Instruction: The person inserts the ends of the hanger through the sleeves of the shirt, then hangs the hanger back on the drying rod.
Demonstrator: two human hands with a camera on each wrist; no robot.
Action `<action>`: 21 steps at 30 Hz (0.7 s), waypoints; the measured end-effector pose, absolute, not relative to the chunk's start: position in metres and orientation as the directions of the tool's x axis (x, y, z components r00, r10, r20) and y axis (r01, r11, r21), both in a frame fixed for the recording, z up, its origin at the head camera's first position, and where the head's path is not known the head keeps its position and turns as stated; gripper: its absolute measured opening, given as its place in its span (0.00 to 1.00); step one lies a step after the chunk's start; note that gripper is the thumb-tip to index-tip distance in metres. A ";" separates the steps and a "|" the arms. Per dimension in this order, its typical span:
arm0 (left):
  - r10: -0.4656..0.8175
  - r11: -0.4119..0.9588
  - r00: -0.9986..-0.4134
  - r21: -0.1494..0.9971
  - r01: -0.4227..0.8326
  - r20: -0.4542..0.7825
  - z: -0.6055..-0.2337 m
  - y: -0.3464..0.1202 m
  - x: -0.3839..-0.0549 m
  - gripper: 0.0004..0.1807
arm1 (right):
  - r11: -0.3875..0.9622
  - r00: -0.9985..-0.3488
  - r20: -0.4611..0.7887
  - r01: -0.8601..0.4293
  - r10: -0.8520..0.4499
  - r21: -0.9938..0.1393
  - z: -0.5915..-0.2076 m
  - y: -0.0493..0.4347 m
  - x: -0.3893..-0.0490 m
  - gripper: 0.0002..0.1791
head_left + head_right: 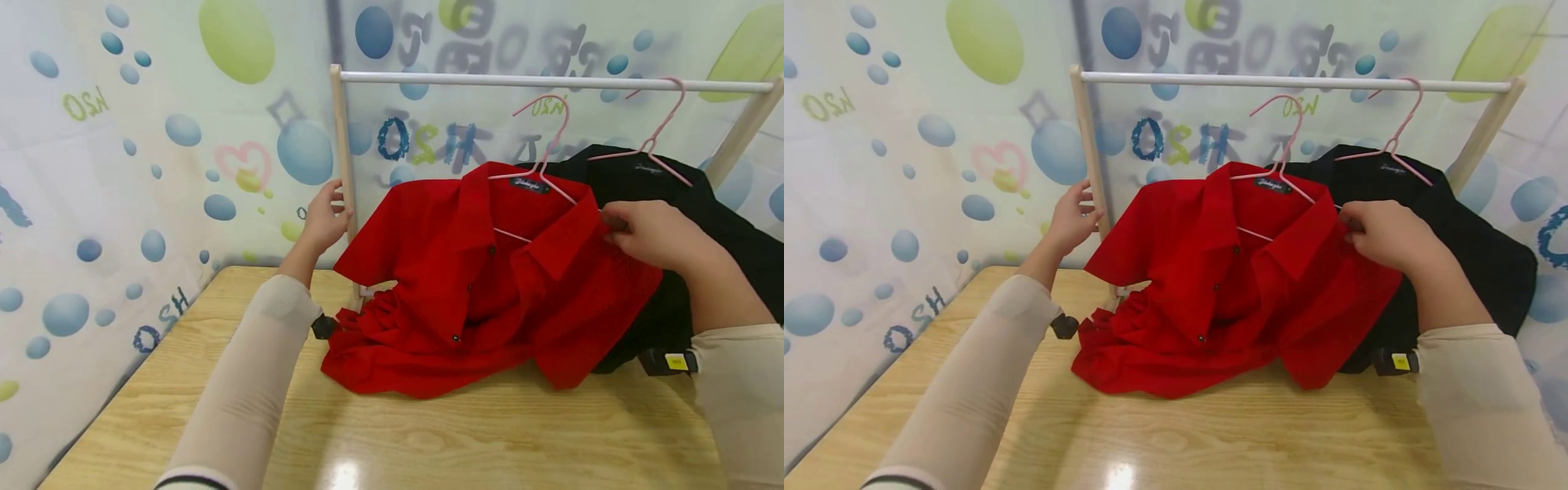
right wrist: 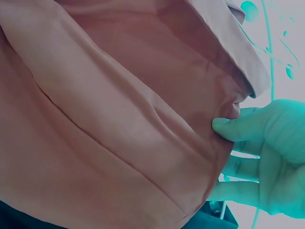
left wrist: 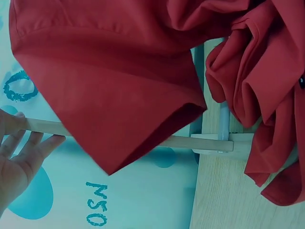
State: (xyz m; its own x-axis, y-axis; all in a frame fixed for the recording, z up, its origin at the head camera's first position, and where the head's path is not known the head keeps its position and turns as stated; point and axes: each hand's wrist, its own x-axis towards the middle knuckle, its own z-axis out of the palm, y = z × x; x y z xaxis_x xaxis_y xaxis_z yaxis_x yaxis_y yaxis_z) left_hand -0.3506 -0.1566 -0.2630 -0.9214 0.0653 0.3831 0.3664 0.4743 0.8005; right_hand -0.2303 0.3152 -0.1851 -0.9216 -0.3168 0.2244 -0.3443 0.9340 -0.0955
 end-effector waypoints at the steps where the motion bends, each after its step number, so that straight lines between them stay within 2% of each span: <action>1: 0.068 0.482 -0.920 0.794 0.370 0.386 -0.263 -0.156 -0.351 0.33 | 0.935 -0.921 0.227 -0.342 -0.316 -0.088 -0.183 0.315 -0.231 0.09; 9: 0.068 0.518 -0.920 0.775 0.363 0.386 -0.263 -0.155 -0.351 0.33 | 0.957 -0.928 0.265 -0.285 -0.262 -0.052 -0.162 0.313 -0.240 0.11; 21: 0.063 0.511 -0.931 0.790 0.339 0.359 -0.262 -0.155 -0.350 0.34 | 0.984 -0.924 0.359 -0.166 -0.133 -0.065 -0.140 0.295 -0.254 0.16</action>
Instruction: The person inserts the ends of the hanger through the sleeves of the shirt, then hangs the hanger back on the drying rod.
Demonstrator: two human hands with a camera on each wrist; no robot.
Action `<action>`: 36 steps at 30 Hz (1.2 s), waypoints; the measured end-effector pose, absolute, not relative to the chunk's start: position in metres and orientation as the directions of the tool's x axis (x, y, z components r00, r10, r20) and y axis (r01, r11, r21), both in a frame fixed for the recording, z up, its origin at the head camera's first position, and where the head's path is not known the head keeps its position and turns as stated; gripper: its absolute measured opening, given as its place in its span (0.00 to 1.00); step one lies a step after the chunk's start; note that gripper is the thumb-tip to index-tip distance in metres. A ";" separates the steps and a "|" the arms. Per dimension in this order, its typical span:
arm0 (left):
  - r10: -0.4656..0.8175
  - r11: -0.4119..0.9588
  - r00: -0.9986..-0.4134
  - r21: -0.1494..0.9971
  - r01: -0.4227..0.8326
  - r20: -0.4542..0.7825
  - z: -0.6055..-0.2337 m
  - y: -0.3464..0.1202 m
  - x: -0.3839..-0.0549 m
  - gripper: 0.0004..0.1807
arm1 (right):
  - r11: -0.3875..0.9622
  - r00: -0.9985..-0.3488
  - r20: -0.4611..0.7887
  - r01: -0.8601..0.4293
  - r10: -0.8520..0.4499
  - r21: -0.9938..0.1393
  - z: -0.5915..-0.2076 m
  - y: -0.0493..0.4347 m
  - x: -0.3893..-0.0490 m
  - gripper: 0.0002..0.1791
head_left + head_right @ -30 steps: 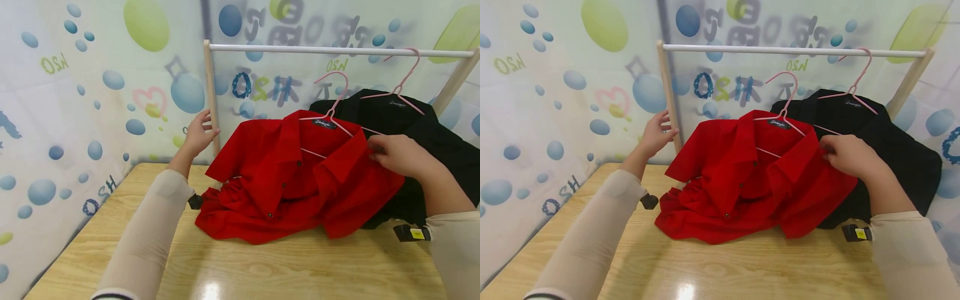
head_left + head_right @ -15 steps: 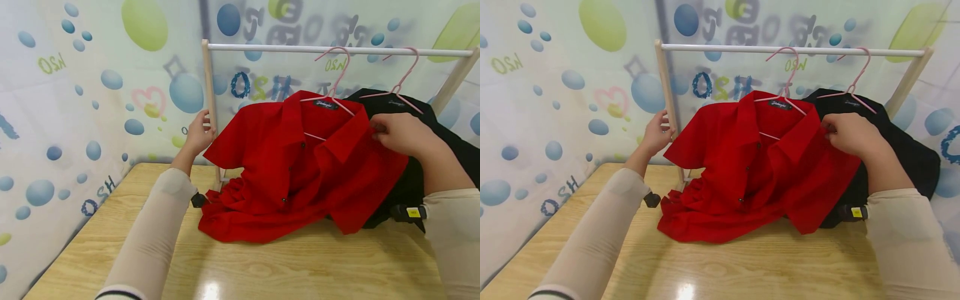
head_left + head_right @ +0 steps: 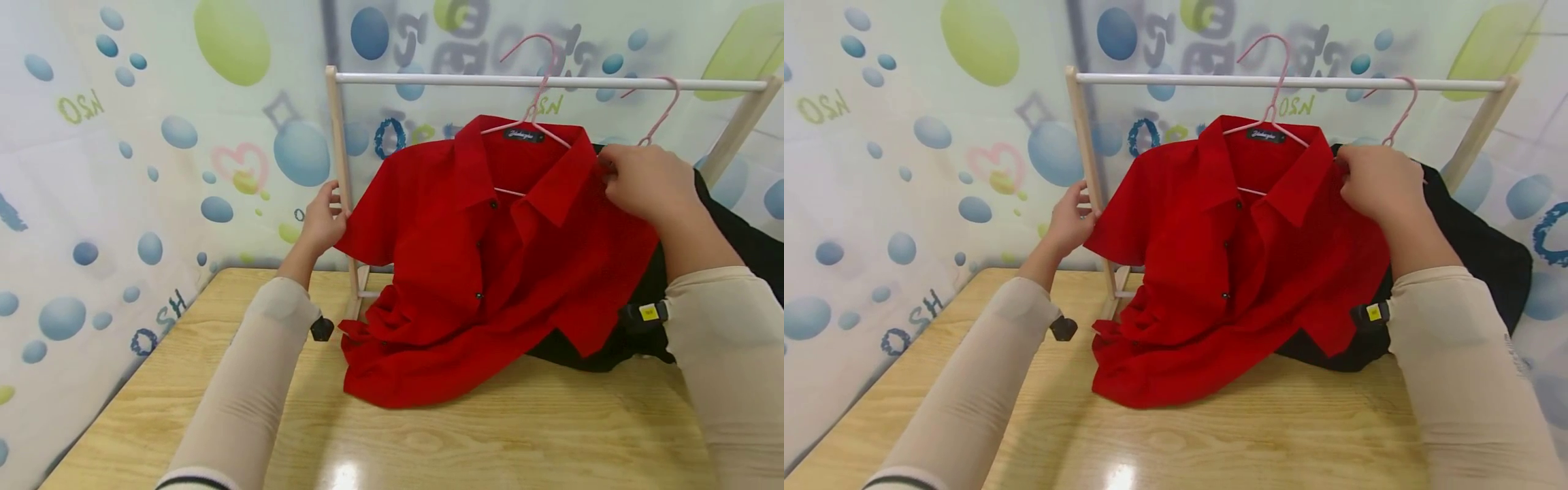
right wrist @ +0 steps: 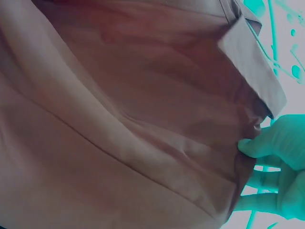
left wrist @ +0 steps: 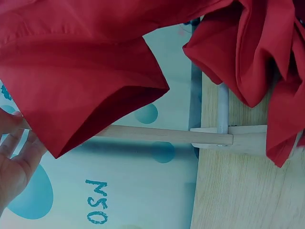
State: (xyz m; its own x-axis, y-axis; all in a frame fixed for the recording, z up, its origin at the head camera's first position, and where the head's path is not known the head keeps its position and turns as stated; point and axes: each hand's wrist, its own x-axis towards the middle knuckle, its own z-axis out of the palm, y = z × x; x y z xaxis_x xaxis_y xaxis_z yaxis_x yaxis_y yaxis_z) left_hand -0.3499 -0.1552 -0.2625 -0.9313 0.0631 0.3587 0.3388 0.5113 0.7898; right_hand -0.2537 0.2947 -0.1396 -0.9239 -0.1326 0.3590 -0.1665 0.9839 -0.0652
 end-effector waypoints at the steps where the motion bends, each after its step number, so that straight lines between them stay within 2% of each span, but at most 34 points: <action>1: 0.063 0.513 -0.931 0.789 0.339 0.359 -0.263 -0.155 -0.350 0.34 | 0.985 -0.923 0.363 -0.158 -0.124 -0.066 -0.139 0.292 -0.255 0.16; 21: 0.065 0.530 -0.920 0.768 0.360 0.387 -0.265 -0.155 -0.353 0.33 | 0.999 -0.932 0.363 -0.034 -0.027 -0.012 -0.150 0.272 -0.271 0.09; 36: 0.066 0.540 -0.920 0.761 0.359 0.387 -0.265 -0.154 -0.351 0.34 | 0.998 -0.945 0.325 -0.045 -0.031 -0.037 -0.163 0.272 -0.272 0.12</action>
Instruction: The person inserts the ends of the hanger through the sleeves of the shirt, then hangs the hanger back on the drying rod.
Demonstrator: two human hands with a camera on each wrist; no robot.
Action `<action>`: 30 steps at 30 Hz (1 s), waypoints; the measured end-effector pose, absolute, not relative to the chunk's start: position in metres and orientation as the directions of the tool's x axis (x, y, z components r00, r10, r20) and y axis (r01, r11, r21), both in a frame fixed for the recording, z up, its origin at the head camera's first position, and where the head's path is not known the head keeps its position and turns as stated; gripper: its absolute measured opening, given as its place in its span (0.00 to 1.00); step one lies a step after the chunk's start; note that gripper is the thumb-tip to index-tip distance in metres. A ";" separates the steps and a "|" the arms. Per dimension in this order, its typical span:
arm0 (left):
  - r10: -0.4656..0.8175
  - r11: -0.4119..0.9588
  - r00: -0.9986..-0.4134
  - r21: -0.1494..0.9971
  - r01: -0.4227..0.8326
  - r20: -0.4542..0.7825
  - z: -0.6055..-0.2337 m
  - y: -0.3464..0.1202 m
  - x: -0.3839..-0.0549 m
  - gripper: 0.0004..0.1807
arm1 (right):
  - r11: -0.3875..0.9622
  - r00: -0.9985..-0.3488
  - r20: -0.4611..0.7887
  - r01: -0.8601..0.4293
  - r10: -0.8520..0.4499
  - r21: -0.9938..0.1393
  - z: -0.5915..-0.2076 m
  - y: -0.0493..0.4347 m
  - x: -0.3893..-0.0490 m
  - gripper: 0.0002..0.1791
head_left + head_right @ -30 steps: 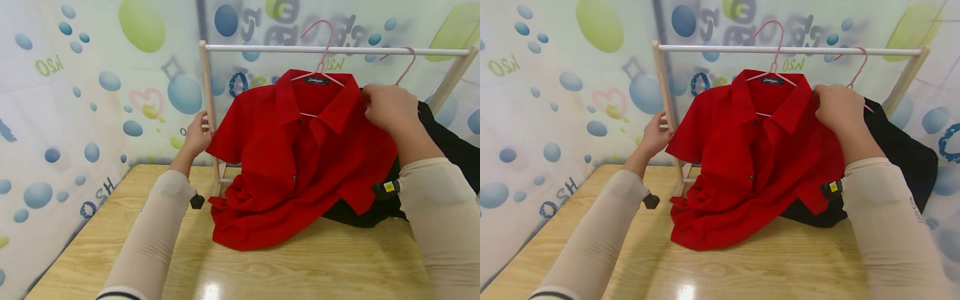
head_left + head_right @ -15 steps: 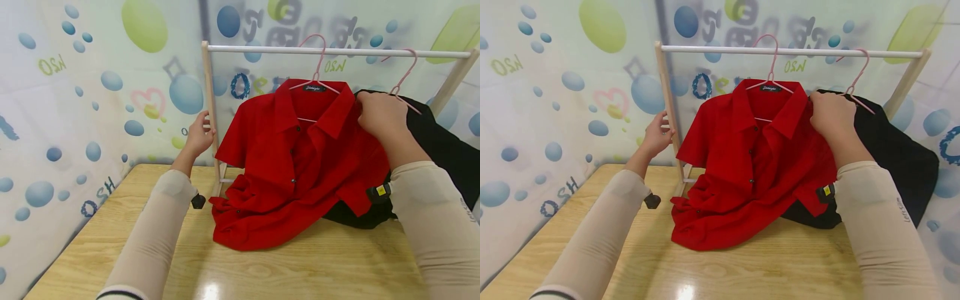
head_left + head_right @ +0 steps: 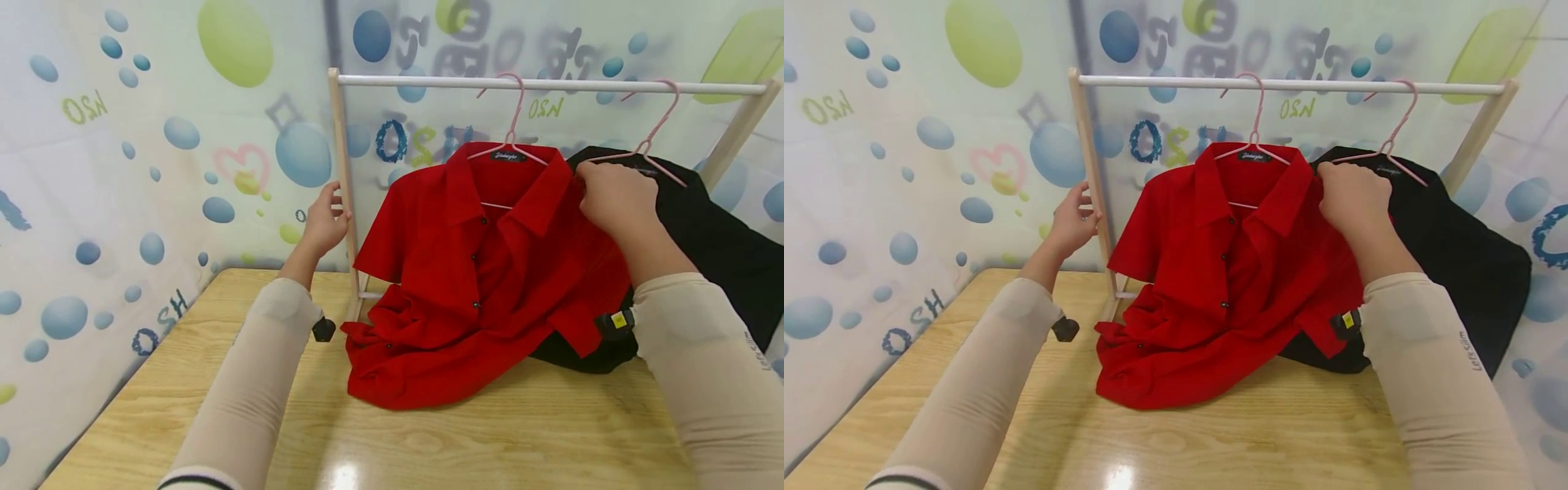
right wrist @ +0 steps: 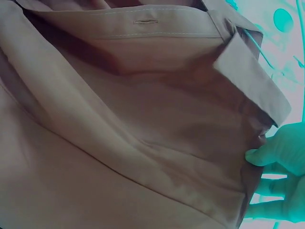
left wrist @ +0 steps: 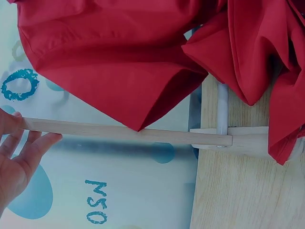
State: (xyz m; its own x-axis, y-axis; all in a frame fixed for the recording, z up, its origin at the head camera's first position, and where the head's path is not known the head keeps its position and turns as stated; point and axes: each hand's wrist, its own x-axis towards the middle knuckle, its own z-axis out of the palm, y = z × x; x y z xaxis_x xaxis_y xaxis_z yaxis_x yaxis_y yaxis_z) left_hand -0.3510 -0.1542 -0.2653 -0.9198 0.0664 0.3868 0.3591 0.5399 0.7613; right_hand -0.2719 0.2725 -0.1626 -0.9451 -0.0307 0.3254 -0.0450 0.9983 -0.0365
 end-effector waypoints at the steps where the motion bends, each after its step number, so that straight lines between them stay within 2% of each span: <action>1: 0.067 0.540 -0.920 0.761 0.359 0.386 -0.265 -0.154 -0.351 0.34 | 0.998 -0.945 0.324 -0.045 -0.030 -0.040 -0.163 0.272 -0.271 0.12; 12: 0.055 0.535 -0.913 0.760 0.369 0.405 -0.268 -0.152 -0.349 0.34 | 0.994 -0.929 0.366 -0.088 -0.057 -0.070 -0.169 0.272 -0.262 0.15; 23: -0.001 0.562 -0.875 0.724 0.399 0.484 -0.274 -0.155 -0.346 0.30 | 0.988 -0.887 0.458 -0.115 -0.057 -0.100 -0.179 0.267 -0.245 0.19; 27: -0.035 0.582 -0.855 0.706 0.404 0.517 -0.275 -0.156 -0.342 0.25 | 0.985 -0.829 0.557 -0.134 -0.050 -0.110 -0.186 0.261 -0.236 0.20; 30: -0.044 0.590 -0.838 0.691 0.417 0.543 -0.276 -0.157 -0.337 0.22 | 0.976 -0.732 0.678 -0.188 -0.064 -0.111 -0.196 0.257 -0.228 0.18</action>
State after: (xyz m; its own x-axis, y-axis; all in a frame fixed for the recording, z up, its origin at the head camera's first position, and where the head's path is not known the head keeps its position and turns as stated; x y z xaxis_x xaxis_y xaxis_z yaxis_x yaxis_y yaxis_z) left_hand -0.3370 -0.1571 -0.2763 -0.8384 -0.0442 0.5433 0.4168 0.5901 0.6914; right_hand -0.2280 0.2574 -0.1964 -0.7323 -0.0636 0.6780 -0.1878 0.9759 -0.1114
